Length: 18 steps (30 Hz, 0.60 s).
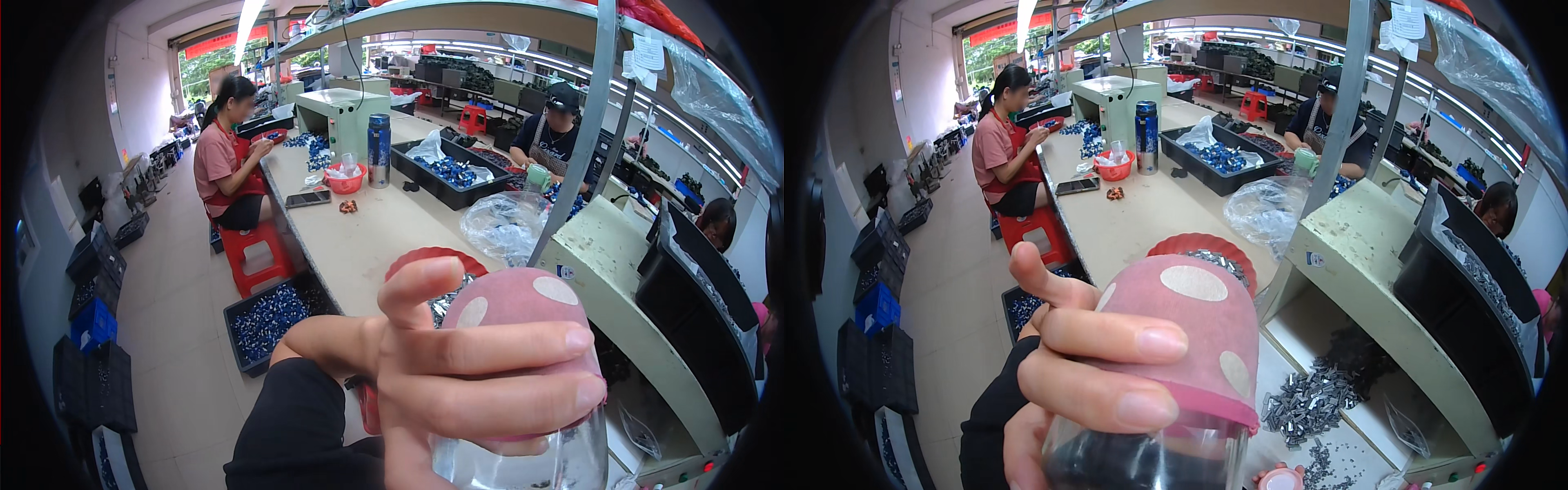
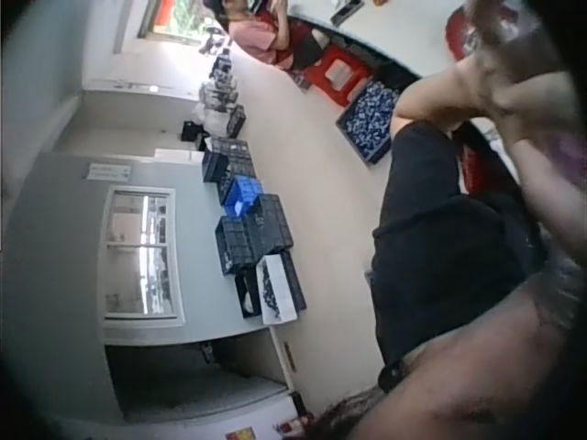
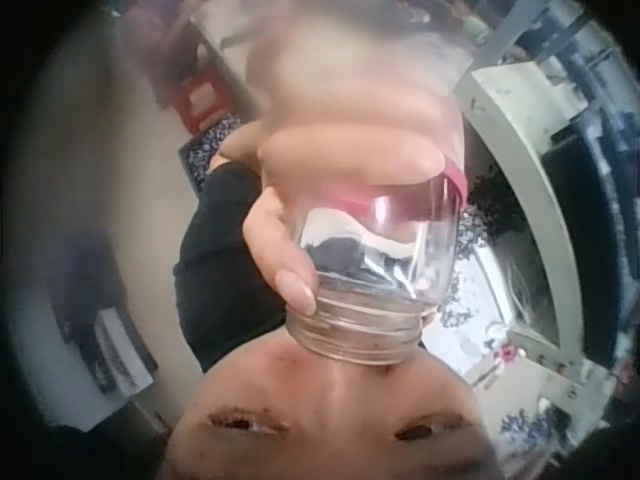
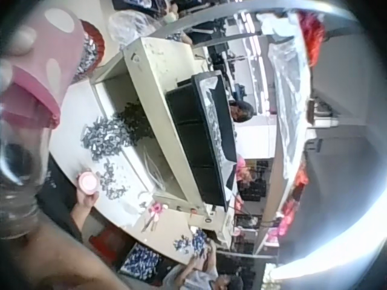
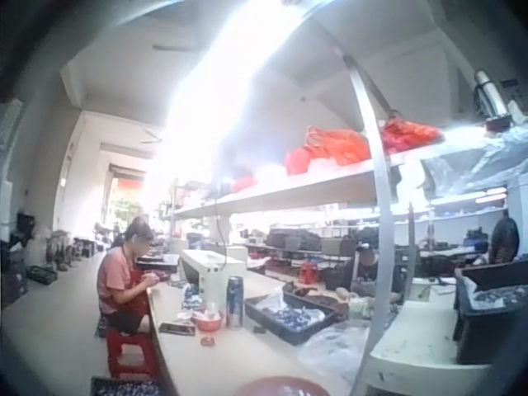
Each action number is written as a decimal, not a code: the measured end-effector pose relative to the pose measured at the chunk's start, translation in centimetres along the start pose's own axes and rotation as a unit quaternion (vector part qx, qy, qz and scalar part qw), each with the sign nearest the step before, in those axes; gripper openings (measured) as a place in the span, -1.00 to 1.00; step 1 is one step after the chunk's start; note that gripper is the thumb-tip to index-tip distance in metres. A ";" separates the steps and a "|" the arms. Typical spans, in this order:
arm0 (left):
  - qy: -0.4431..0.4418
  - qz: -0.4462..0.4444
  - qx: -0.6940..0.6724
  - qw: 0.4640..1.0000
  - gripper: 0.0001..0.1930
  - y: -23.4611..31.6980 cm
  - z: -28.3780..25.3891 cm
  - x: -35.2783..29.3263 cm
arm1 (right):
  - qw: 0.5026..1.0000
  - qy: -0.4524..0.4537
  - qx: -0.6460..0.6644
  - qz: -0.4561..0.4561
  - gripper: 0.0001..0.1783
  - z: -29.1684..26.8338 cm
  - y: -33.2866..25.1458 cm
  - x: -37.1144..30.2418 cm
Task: The person puts away a water bottle, then applies glue from a squeeze bottle onto small metal components and fits them together by hand.
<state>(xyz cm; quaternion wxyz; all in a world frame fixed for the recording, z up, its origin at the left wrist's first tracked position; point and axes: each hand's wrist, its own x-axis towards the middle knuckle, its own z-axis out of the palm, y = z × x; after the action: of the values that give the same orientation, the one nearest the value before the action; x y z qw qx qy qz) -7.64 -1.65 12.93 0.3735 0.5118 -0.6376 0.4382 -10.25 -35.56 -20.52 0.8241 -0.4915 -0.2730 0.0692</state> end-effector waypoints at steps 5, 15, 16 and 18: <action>0.003 0.008 -0.007 1.000 -0.25 -1.4 0.3 -0.4 | 0.952 -0.155 -0.255 -0.065 -0.14 -1.1 0.1 2.2; 0.003 0.030 -0.007 1.000 -0.24 -2.3 1.2 0.1 | 0.981 -0.107 -0.161 -0.026 -0.14 -0.9 0.5 3.7; 0.003 0.031 -0.007 0.999 -0.24 -2.3 1.2 0.1 | 0.983 -0.102 -0.151 -0.021 -0.14 -0.8 0.6 3.8; 0.004 0.035 -0.008 0.999 -0.24 -2.4 1.3 0.1 | 0.987 -0.091 -0.132 -0.013 -0.14 -0.8 0.9 3.9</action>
<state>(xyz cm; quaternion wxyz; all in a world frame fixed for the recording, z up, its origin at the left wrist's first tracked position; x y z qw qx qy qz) -5.31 -3.15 13.03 0.3644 0.4845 -0.6574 0.4476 -6.39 -34.22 -20.12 0.7247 -0.5837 -0.3602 0.0664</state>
